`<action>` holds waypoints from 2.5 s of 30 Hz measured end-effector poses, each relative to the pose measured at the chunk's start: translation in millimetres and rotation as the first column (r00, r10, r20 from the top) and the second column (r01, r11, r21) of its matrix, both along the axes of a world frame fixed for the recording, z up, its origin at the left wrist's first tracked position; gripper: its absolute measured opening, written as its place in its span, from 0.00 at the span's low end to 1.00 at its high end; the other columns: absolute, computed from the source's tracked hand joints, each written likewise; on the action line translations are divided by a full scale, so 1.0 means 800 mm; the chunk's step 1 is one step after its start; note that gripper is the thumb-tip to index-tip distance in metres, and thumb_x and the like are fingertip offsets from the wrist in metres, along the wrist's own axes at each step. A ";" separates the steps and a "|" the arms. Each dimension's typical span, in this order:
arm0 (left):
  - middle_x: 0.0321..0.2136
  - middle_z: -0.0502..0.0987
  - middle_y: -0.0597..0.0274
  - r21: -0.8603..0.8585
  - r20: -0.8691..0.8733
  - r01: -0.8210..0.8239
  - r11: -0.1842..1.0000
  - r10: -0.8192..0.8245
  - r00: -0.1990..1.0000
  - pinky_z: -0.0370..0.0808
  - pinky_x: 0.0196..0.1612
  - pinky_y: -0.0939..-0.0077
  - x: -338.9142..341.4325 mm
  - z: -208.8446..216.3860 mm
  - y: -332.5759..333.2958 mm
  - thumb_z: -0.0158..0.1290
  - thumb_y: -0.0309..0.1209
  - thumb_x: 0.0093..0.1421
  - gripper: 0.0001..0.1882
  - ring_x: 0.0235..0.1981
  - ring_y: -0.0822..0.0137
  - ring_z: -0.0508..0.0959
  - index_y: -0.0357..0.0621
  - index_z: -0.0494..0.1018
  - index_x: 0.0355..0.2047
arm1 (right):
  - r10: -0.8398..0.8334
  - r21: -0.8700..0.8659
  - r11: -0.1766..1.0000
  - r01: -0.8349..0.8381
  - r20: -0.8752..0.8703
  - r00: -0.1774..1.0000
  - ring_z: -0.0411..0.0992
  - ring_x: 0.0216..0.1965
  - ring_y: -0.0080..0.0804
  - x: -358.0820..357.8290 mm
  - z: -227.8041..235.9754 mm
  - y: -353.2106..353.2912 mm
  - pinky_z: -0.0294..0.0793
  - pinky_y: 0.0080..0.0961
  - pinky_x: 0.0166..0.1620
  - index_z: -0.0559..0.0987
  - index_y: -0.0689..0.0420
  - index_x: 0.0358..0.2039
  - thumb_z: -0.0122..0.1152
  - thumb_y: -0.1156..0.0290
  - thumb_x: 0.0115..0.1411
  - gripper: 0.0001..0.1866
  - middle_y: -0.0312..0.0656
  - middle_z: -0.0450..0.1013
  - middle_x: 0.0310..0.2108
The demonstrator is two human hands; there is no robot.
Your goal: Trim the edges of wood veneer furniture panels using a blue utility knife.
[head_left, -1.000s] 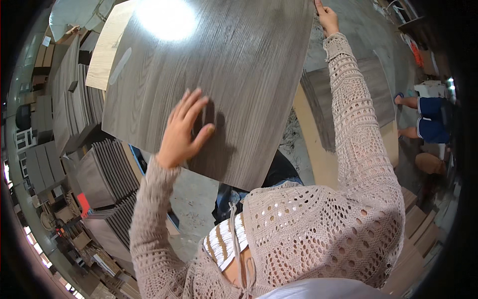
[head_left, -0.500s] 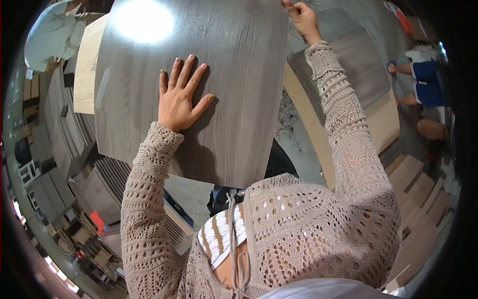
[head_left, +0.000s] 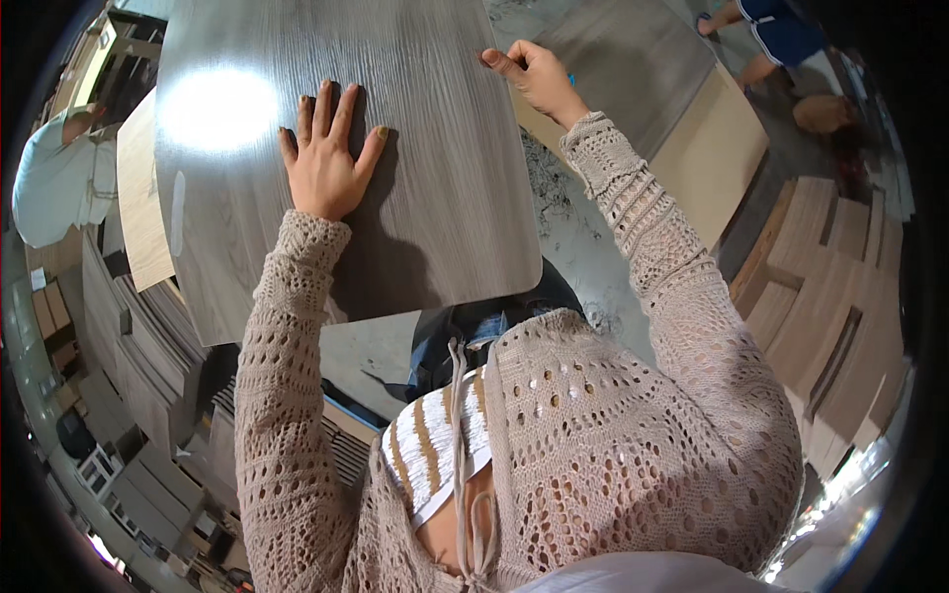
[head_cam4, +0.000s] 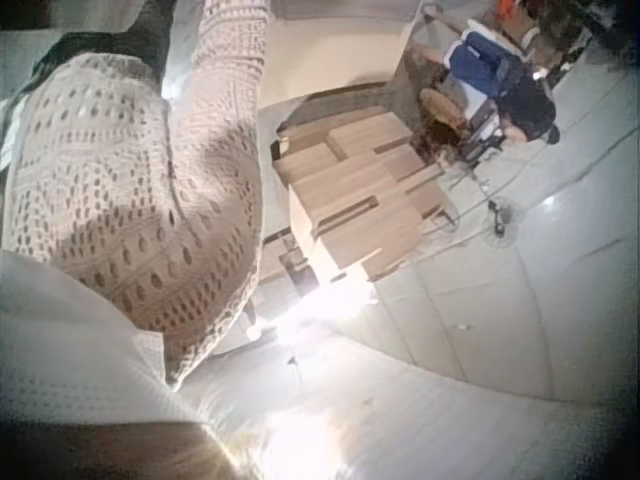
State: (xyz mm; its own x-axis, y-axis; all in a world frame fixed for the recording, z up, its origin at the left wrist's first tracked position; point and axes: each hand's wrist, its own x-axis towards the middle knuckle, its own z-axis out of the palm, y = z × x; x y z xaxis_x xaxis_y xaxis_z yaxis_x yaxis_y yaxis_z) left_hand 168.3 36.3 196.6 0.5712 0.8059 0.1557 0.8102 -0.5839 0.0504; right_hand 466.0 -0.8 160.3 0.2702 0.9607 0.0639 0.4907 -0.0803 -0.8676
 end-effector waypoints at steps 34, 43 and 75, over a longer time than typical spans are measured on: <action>0.59 0.62 0.56 0.022 0.268 0.275 0.961 -0.271 0.925 0.51 0.63 0.52 -0.063 -0.008 -0.005 0.45 0.44 0.60 0.25 0.62 0.55 0.58 0.46 0.67 0.54 | -0.700 -0.010 0.599 0.801 -0.493 0.517 0.59 0.29 0.20 -0.180 -0.036 -0.290 0.60 0.19 0.34 0.69 0.56 0.22 0.57 0.49 0.59 0.22 0.30 0.63 0.24; 0.53 0.67 0.48 0.182 0.077 -0.703 0.688 0.703 0.708 0.60 0.57 0.59 -0.350 -0.020 -0.002 0.41 0.50 0.61 0.27 0.55 0.49 0.66 0.47 0.66 0.54 | -0.647 -0.121 0.502 0.856 -0.709 0.279 0.64 0.47 0.30 -0.179 -0.011 -0.243 0.62 0.28 0.52 0.71 0.66 0.45 0.52 0.41 0.58 0.35 0.43 0.68 0.45; 0.46 0.69 0.38 -0.497 0.414 -0.808 0.316 0.905 0.100 0.66 0.49 0.65 -0.209 -0.025 -0.286 0.42 0.53 0.63 0.35 0.45 0.51 0.71 0.28 0.58 0.53 | 0.128 -0.097 0.979 -0.179 -0.394 0.910 0.57 0.22 0.18 0.048 0.016 0.141 0.59 0.18 0.31 0.72 0.52 0.19 0.58 0.38 0.52 0.27 0.27 0.62 0.17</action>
State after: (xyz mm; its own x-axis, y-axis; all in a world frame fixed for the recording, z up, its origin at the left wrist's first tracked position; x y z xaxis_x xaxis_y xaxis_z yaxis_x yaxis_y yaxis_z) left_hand 0.8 -192.4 176.9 -0.6849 0.7273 -0.0449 0.5233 0.5338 0.6642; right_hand 504.1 111.6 173.3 0.0976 0.9851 -0.1416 0.1375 -0.1543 -0.9784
